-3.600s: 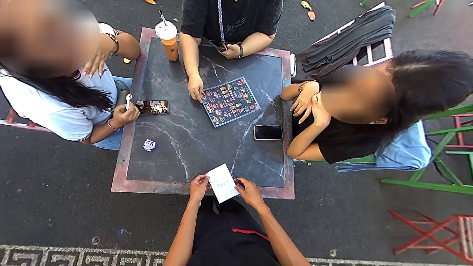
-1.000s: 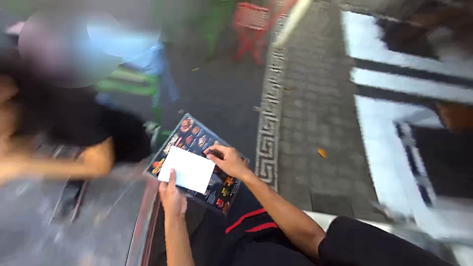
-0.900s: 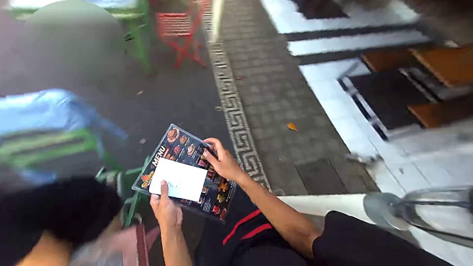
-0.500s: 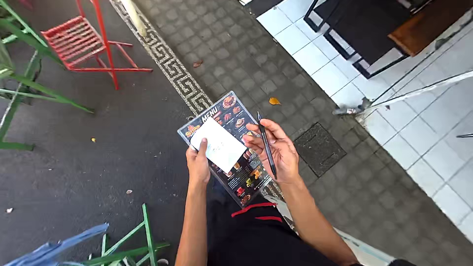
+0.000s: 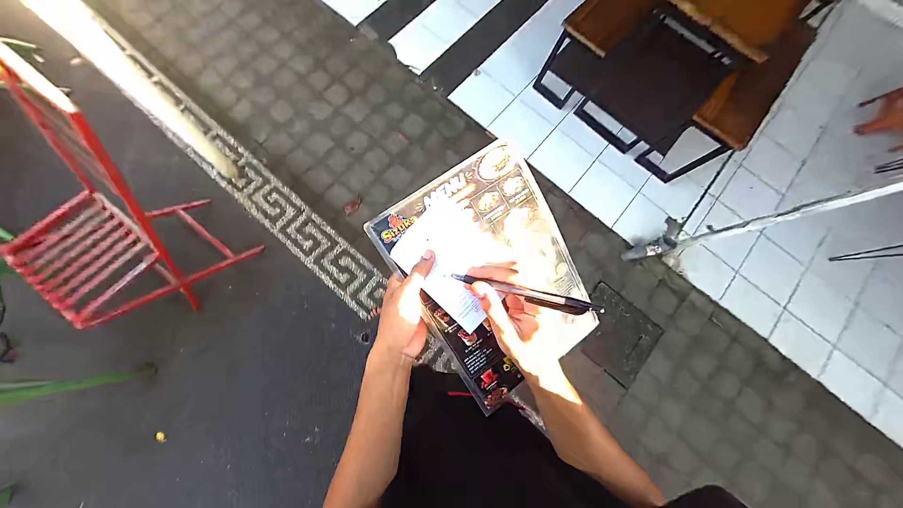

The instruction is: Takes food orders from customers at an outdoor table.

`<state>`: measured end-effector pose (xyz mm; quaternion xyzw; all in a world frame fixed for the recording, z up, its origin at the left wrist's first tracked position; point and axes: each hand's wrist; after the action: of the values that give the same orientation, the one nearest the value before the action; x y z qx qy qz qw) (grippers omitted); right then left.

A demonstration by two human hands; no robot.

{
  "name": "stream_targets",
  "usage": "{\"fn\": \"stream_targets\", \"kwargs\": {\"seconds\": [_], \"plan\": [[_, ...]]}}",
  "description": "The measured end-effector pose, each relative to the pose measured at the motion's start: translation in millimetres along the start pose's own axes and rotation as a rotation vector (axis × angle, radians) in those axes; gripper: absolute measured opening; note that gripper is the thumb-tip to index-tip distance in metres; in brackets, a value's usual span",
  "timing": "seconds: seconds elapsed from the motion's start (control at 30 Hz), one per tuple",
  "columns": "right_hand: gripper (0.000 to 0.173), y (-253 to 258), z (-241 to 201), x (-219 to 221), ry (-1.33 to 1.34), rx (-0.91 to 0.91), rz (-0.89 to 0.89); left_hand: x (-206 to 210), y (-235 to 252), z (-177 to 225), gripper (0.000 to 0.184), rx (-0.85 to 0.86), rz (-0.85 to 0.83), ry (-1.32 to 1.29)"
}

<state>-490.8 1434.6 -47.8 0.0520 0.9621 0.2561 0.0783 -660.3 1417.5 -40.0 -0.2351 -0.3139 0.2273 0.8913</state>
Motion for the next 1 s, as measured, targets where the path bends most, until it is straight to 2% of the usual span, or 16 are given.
{"fn": "stream_targets", "kwargs": {"seconds": [0.07, 0.17, 0.23, 0.33, 0.43, 0.57, 0.7, 0.87, 1.0], "plan": [[0.020, 56, 16, 32, -0.049, -0.009, 0.041, 25, 49, 44, 0.042, -0.042, -0.048, 0.046], [0.014, 142, 35, 72, -0.058, -0.054, 0.091, 78, 118, 107, 0.031, -0.052, -0.029, 0.147], [0.013, 192, 53, 90, -0.088, -0.064, 0.123, 110, 165, 137, 0.029, -0.056, -0.043, 0.197], [0.012, 264, 103, 107, -0.126, -0.099, 0.150, 154, 243, 165, 0.030, -0.045, -0.094, 0.259], [0.011, 327, 178, 120, -0.101, -0.178, 0.157, 190, 335, 169, 0.027, -0.023, -0.215, 0.240], [0.011, 419, 309, 130, -0.107, -0.278, 0.182, 257, 477, 151, 0.023, 0.013, -0.200, 0.210], [0.011, 533, 424, 134, -0.089, -0.340, 0.237, 336, 615, 132, 0.030, 0.071, -0.206, 0.125], [0.015, 657, 513, 149, -0.140, -0.221, 0.206, 417, 749, 159, 0.033, -0.053, -0.197, 0.131], [0.014, 765, 597, 173, -0.172, -0.136, 0.177, 486, 879, 190, 0.033, -0.164, -0.195, 0.157]]}}
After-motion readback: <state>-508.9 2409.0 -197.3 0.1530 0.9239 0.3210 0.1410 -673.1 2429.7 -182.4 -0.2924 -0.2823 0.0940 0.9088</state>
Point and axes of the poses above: each hand's wrist, its own y-axis towards the middle knuckle, its own x-axis out of the palm, z = x × y, and after that the axes turned 15 degrees about z, right-handed
